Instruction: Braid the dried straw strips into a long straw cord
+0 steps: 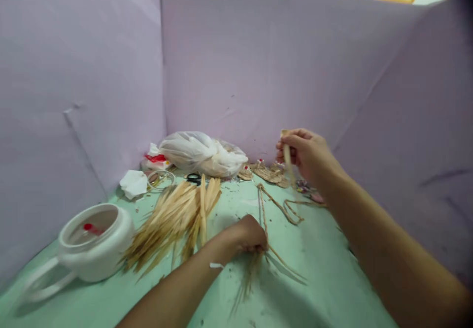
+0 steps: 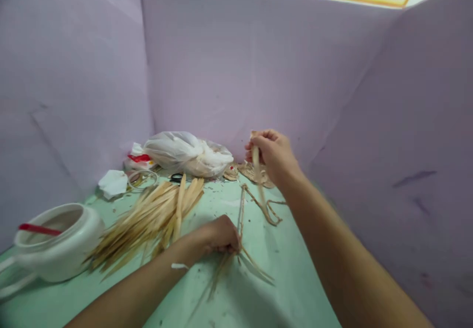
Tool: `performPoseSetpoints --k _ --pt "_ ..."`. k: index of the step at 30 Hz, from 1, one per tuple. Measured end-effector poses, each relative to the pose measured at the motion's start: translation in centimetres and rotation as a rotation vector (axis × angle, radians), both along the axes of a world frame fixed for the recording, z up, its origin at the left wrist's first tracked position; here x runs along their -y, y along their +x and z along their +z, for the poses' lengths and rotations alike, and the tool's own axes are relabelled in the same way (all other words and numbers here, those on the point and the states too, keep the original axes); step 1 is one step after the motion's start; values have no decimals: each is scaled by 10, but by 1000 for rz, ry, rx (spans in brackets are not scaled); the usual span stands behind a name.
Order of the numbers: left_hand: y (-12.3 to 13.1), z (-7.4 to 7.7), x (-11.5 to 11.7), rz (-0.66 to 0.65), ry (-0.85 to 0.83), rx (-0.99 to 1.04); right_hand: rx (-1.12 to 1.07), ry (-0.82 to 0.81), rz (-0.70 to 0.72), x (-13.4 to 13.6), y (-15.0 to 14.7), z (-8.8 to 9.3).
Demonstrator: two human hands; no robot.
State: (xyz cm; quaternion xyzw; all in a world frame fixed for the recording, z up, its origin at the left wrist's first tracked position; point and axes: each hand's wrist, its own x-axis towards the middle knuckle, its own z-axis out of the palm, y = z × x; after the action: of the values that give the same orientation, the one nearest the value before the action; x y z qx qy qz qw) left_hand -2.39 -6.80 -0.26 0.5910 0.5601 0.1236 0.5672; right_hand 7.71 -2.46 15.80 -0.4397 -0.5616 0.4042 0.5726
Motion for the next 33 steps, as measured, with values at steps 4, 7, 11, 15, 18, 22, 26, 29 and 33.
performPoseSetpoints --k 4,7,11,15,18,22,26,29,33 --pt "-3 10 3 19 -1 124 278 -187 68 33 50 -39" --pt "-3 9 4 5 -1 236 372 -455 38 50 61 -101" --pt "0 6 4 18 -12 250 362 -535 97 59 55 -168" --pt "2 5 3 31 -24 214 291 -543 189 65 51 -178" --pt "2 6 4 23 -27 197 267 -582 228 70 53 -168" --pt "2 7 5 11 -13 187 240 -643 205 72 53 -163" --pt "2 7 5 7 -10 136 225 -691 227 74 51 -162" --pt "2 6 5 7 -11 93 240 -642 280 76 52 -159" --pt "2 4 5 -5 10 87 325 -562 292 76 52 -162"
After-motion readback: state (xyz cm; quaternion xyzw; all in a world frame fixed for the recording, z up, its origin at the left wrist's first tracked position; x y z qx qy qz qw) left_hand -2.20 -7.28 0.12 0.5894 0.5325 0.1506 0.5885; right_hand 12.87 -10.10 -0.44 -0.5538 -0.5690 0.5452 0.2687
